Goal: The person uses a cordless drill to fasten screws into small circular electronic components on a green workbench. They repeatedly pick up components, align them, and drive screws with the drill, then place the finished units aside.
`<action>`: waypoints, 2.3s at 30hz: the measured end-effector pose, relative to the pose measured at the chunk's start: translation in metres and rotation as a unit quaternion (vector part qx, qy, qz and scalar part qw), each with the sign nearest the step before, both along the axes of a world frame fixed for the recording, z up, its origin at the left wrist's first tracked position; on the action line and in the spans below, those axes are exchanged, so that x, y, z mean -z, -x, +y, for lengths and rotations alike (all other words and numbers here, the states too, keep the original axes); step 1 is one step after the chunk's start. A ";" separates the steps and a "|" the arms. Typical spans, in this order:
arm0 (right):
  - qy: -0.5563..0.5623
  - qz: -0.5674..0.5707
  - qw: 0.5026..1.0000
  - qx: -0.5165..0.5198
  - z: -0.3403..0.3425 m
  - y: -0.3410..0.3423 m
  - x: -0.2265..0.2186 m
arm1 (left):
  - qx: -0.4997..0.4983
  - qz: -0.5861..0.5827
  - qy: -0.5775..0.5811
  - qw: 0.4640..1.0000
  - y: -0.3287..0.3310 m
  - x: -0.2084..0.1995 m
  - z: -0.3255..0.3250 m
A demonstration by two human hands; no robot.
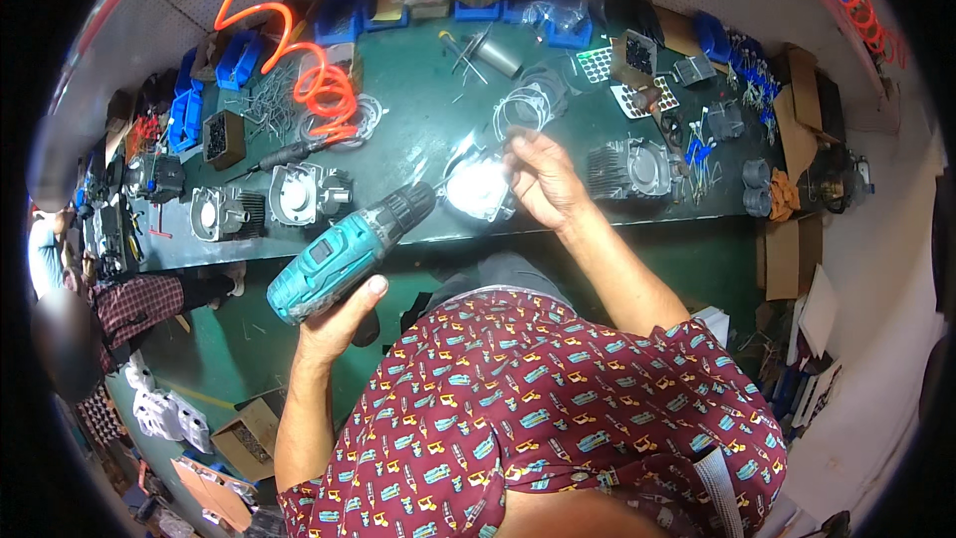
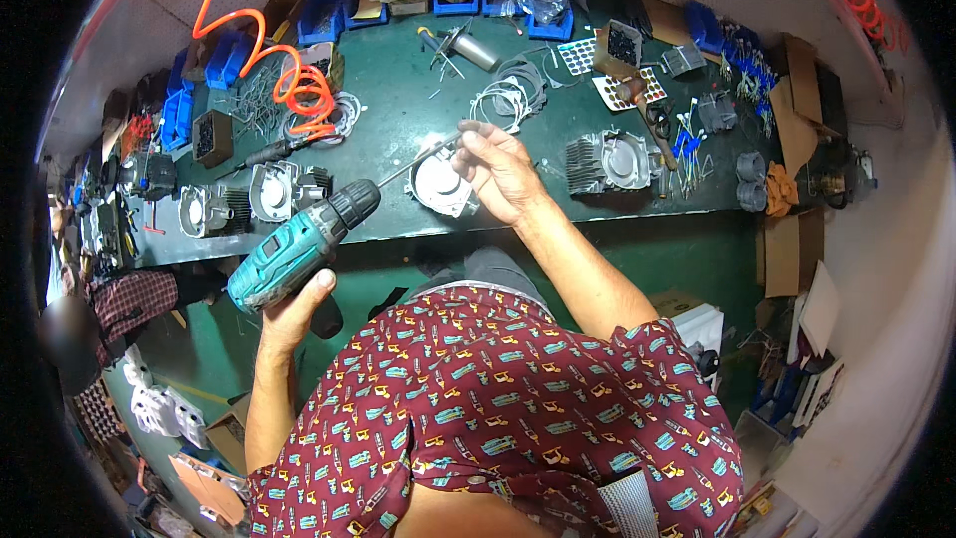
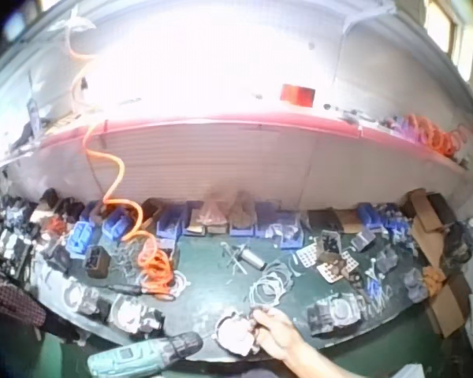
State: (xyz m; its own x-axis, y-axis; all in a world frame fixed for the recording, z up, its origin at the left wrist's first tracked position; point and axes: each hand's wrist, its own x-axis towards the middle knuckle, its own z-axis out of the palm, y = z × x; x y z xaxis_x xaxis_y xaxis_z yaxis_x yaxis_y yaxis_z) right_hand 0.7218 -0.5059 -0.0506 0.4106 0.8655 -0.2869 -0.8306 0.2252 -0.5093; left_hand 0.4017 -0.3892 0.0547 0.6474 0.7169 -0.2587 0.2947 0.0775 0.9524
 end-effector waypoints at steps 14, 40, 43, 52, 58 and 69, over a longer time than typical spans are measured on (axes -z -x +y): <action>0.013 -0.124 0.940 -0.317 0.034 -0.054 -0.030 | -0.156 0.006 0.051 0.986 0.012 -0.003 -0.055; -0.198 -0.822 0.430 -0.317 0.093 -0.043 0.064 | -0.070 0.237 -0.049 0.968 -0.049 -0.066 -0.091; -0.197 -0.810 0.447 -0.325 0.095 -0.046 0.073 | -0.079 0.220 -0.063 0.970 -0.055 -0.060 -0.087; -0.183 -0.821 0.431 -0.327 0.092 -0.047 0.069 | -0.007 0.351 -0.153 0.924 -0.074 -0.055 -0.073; -0.187 -0.814 0.444 -0.325 0.093 -0.045 0.068 | 0.028 0.394 -0.159 0.905 -0.090 -0.065 -0.063; -0.158 -0.817 0.411 -0.373 0.092 -0.042 0.052 | 0.121 0.463 -0.156 0.864 -0.124 -0.083 -0.037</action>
State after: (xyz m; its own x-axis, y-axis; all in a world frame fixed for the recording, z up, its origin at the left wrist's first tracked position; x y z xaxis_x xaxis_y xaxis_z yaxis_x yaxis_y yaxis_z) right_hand 0.7641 -0.4144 -0.1026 -0.5821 0.8128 0.0195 0.6627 0.4882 -0.5679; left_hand 0.5259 -0.4259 0.1378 0.4067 0.7174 -0.5656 0.9135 -0.3111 0.2622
